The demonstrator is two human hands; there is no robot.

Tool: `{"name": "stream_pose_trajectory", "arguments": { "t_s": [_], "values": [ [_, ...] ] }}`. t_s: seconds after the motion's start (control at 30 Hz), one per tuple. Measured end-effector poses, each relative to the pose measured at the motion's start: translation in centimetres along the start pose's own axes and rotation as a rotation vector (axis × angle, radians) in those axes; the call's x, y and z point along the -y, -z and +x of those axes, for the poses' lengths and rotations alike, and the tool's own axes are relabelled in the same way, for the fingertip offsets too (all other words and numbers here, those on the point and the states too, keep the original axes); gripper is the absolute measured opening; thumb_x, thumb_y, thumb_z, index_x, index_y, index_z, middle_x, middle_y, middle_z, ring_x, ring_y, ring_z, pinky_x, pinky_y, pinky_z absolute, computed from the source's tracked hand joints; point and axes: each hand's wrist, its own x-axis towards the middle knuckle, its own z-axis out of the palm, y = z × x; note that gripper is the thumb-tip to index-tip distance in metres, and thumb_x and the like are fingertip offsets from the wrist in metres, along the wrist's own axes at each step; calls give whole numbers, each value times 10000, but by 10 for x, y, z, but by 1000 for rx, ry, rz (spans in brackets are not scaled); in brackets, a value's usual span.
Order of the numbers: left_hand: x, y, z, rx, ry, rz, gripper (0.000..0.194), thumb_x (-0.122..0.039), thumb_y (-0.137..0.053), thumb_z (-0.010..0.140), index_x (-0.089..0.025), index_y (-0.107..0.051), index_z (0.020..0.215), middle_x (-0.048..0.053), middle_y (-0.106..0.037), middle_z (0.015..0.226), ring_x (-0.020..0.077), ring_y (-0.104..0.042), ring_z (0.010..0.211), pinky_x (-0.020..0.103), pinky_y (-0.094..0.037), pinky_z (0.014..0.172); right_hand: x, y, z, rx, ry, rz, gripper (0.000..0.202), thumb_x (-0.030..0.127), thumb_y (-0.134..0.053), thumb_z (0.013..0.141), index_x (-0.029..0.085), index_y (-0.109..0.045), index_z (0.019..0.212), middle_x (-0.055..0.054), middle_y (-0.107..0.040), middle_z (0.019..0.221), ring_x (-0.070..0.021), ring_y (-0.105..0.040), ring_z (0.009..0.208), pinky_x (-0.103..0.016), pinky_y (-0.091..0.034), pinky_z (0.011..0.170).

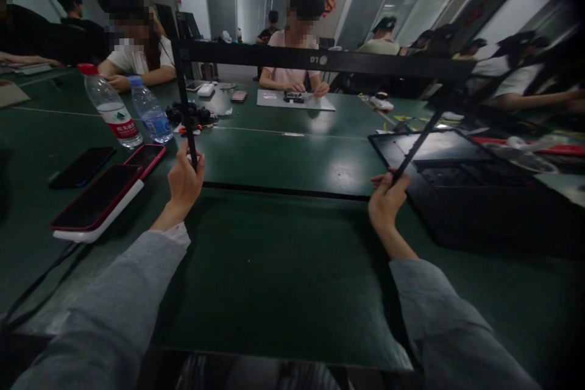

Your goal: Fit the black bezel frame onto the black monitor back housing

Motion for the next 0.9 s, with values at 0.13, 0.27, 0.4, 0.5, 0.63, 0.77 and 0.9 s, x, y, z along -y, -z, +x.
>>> {"name": "stream_pose_trajectory", "arguments": {
  "t_s": [0.13, 0.27, 0.4, 0.5, 0.63, 0.77, 0.9],
  "values": [
    [4, -1, 1, -35, -18, 24, 596, -435, -451, 1086, -126, -376, 1591, 219, -696, 1371, 336, -737, 1150, 455, -537, 1012, 0, 1, 0, -4, 24, -25, 473, 536, -334, 1072, 182, -524, 1323, -100, -721, 947, -269, -711, 885, -475, -552, 936],
    [8, -2, 3, -43, -23, 61, 596, -458, -484, 1068, -156, -411, 1577, 231, -637, 1423, 359, -691, 1245, 478, -517, 1072, 1, 0, 0, 28, 41, -35, 475, 499, -383, 1059, 151, -544, 1338, -112, -731, 962, -281, -712, 936, -487, -533, 993],
    [8, -1, 5, -23, -18, 99, 580, -444, -450, 1074, -145, -449, 1571, 242, -618, 1440, 384, -633, 1326, 518, -461, 1146, 1, -2, 0, 41, 47, -40, 473, 477, -377, 1054, 148, -559, 1341, -114, -729, 971, -290, -708, 952, -501, -524, 1005],
    [3, 2, 5, -29, -34, 111, 572, -405, -437, 1070, -144, -473, 1578, 252, -577, 1507, 402, -558, 1414, 542, -424, 1179, -3, -3, 1, 75, 45, -81, 493, 485, -364, 1052, 149, -582, 1339, -122, -712, 967, -303, -693, 966, -509, -523, 994],
    [-4, 4, 5, 16, -38, 151, 531, -338, -484, 1029, -184, -563, 1531, 232, -535, 1564, 422, -499, 1457, 584, -399, 1179, -12, -7, 3, 105, 69, -187, 479, 478, -349, 1053, 165, -641, 1266, -162, -667, 1054, -329, -633, 1083, -523, -496, 1030],
    [-2, 1, 3, 116, -33, 228, 460, -300, -509, 1003, -207, -663, 1426, 207, -589, 1508, 414, -540, 1392, 602, -402, 1151, -25, -12, 6, 218, 32, -301, 413, 416, -427, 999, 147, -712, 1130, -180, -609, 1032, -347, -572, 1087, -544, -472, 1044],
    [5, -3, 2, 204, -22, 258, 442, -302, -537, 988, -220, -701, 1390, 201, -624, 1460, 430, -542, 1366, 633, -428, 1112, -36, -16, 7, 305, 18, -392, 436, 367, -468, 955, 97, -764, 1126, -193, -600, 983, -367, -548, 1074, -564, -455, 1044]
  ]
}}
